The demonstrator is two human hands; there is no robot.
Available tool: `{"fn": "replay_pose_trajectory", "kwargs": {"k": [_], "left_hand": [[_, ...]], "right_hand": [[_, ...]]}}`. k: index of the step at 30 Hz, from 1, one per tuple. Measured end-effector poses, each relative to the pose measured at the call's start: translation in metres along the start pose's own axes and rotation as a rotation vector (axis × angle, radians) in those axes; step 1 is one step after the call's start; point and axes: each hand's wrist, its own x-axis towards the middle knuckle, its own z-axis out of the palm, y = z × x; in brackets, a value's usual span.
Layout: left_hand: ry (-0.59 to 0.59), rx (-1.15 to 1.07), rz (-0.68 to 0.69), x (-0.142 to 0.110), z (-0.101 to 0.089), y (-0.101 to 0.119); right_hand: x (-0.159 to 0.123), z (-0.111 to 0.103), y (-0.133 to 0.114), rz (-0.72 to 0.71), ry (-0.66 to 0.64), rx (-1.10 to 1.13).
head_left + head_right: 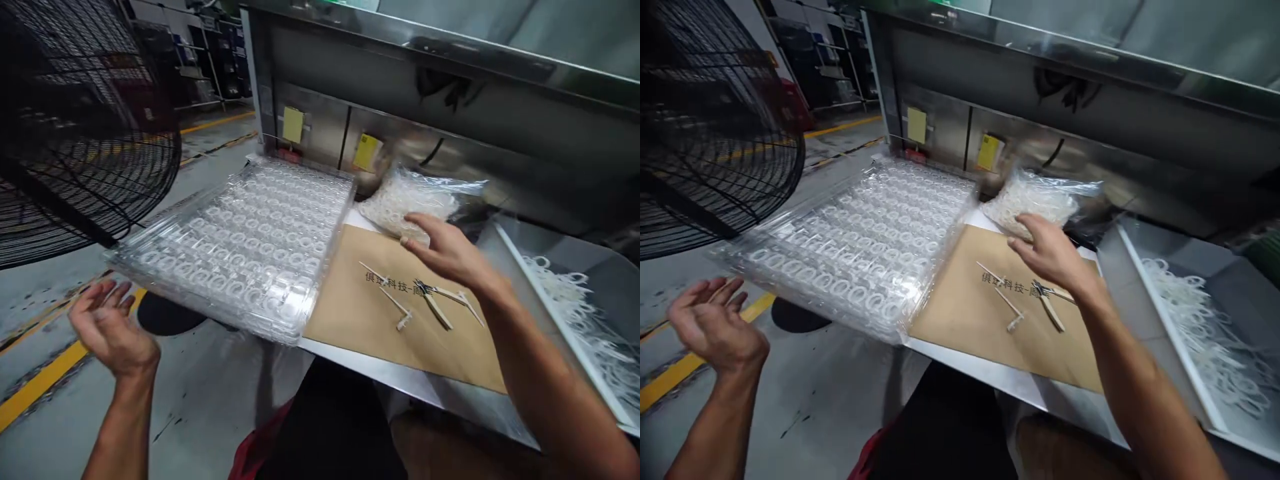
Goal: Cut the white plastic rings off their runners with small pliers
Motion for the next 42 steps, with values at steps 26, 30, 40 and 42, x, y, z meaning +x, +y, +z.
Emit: {"fn": "replay_pose_trajectory", "kwargs": {"k": [26,30,40,42], "left_hand": [[-1.164,-0.080,0.157,-0.286,-0.032,0.085],[-1.438,0.168,0.388,-0.287,-0.029,0.070],[-1.568,0.432,0.481,-0.282,0.041,0.099],[-1.556,0.431,0.503,-0.284,0.037,0.117]], "right_hand": [[-0.108,0.076,-0.004,-0.154,-0.129,0.250],[-0.125,0.059,0.033,-0.009,-0.110,0.138],[-0.150,0.045,0.096,0.206,-0.298,-0.057],[-0.146,0.050,0.099,0.199,-0.297,-0.068]]}}
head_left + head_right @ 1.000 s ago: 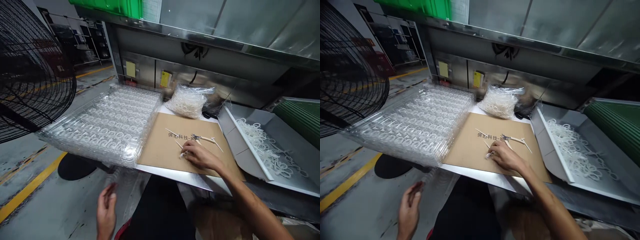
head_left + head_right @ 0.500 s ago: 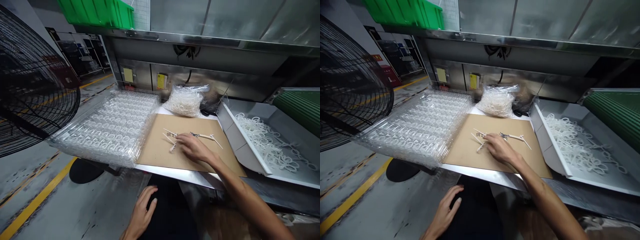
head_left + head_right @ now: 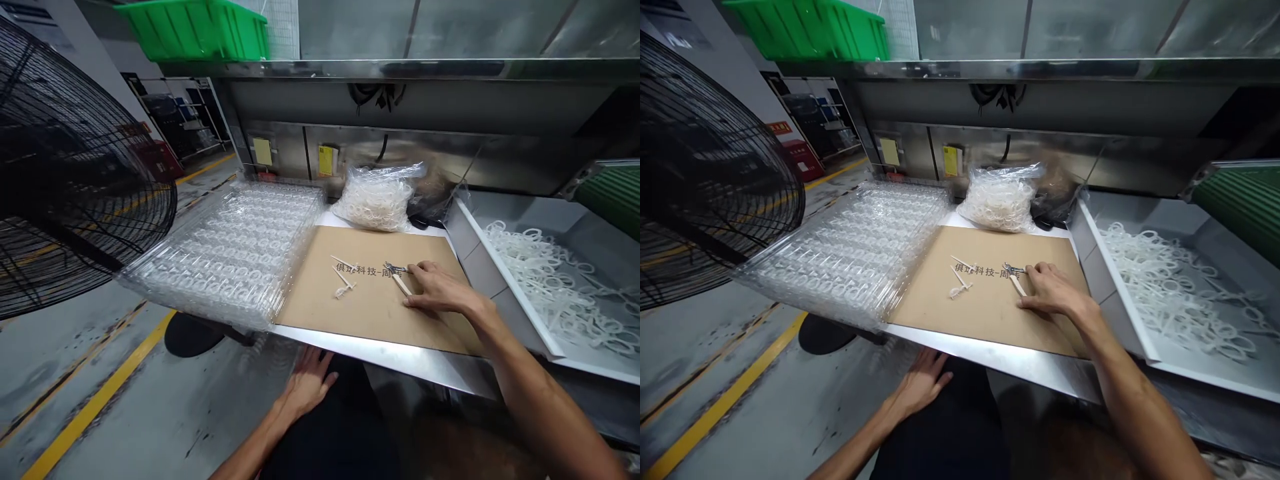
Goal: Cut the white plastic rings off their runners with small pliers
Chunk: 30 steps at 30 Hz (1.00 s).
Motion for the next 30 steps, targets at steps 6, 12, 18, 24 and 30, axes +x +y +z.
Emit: {"fn": "replay_pose_trajectory", "kwargs": {"k": [6,12,18,24,30], "left_hand": [[0.197,-0.215,0.412,-0.032,-0.076,0.063],[0.611,0.015,0.123,0.041,-0.143,0.057],[0.559,0.086,0.161,0.083,-0.139,0.049],[0.540,0.153,0.182,0.084,-0.132,0.064],[0.499,0.227,0.243,0.085,-0.134,0.075]], "right_hand": [[0.005,0.014,-0.011,-0.043,0.139,-0.009],[-0.002,0.021,-0.036,-0.058,0.274,0.041],[-0.003,0.022,-0.040,-0.037,0.380,0.158],[-0.006,0.015,-0.045,0.002,0.444,0.403],[-0.005,0.005,-0.045,0.043,0.456,0.871]]}}
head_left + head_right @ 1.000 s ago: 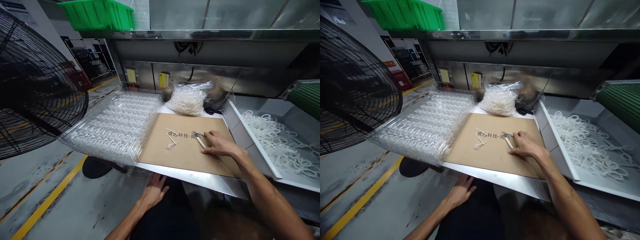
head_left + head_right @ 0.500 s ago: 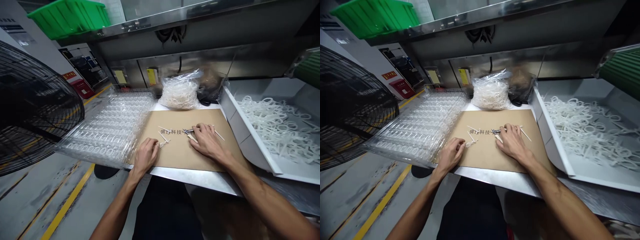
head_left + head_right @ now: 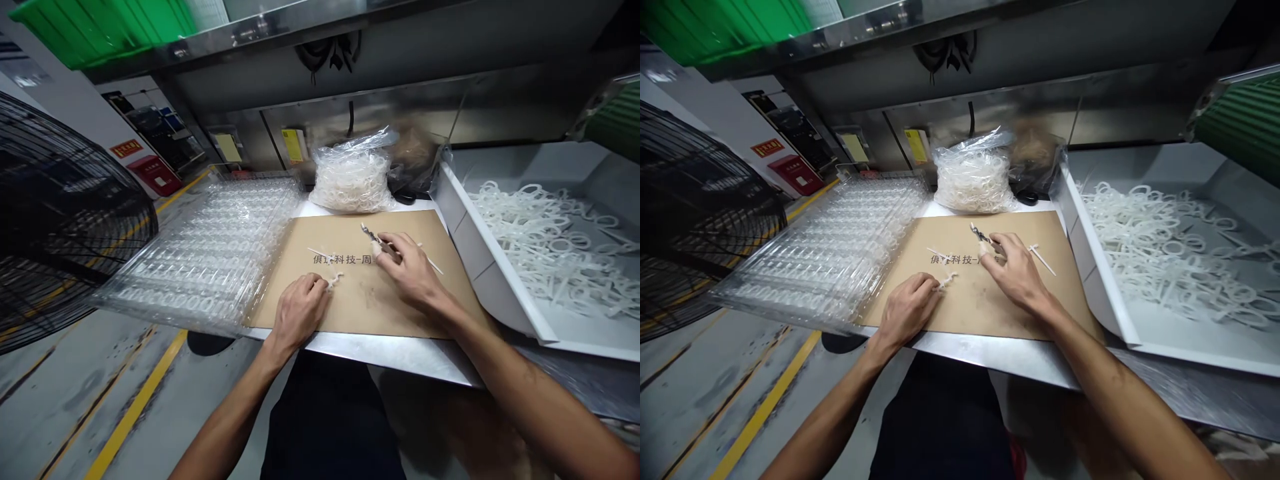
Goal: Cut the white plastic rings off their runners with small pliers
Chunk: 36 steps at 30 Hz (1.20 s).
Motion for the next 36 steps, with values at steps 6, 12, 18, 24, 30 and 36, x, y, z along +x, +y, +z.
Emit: {"fn": "replay_pose_trajectory", "kwargs": {"k": [6,12,18,24,30,36], "left_hand": [[-0.053,-0.040,0.039,-0.005,-0.007,0.001],[0.017,-0.100,-0.082,-0.004,0.005,0.001],[0.178,-0.236,-0.144,-0.001,0.003,-0.008],[0.426,-0.332,-0.223,-0.001,-0.003,-0.016],[0.594,-0.484,-0.214,-0.002,0.003,-0.011],[0.565,-0.503,-0.156,-0.002,0.005,-0.005]], "right_hand": [[0.006,-0.002,0.006,0.214,-0.120,0.500],[0.002,0.001,0.000,0.314,-0.200,0.732],[-0.008,0.000,-0.005,0.350,-0.347,0.822],[-0.026,0.006,-0.016,0.322,-0.551,0.807],[-0.038,0.015,-0.033,0.370,-0.679,0.687],[-0.044,0.022,-0.035,0.463,-0.660,0.623]]}}
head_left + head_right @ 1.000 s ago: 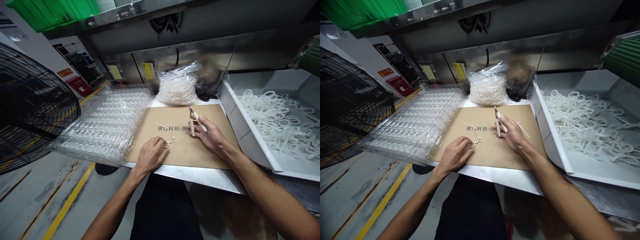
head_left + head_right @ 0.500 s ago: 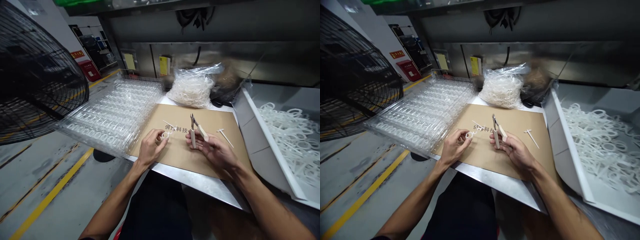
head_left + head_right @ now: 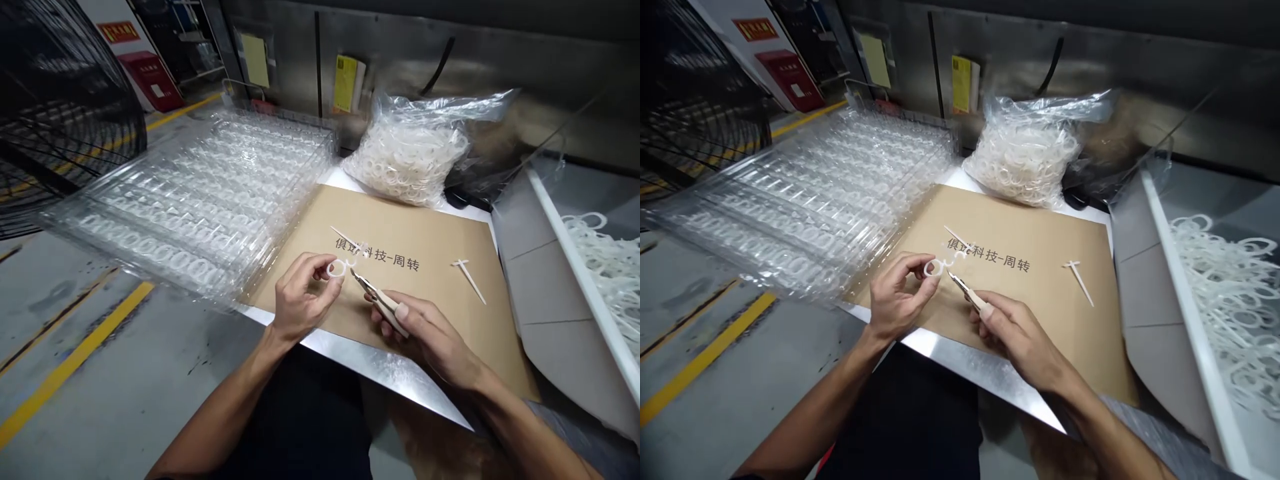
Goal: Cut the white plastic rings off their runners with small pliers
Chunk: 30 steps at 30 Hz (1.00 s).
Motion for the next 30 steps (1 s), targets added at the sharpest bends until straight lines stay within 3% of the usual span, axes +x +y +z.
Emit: {"fn": "replay_pose_trajectory", "kwargs": {"k": [30], "left_hand": [[-0.049,-0.006,0.044,0.001,0.000,0.002]], "right_hand": [[0.005,0.007,0.018,-0.040,0.096,-0.090]]}}
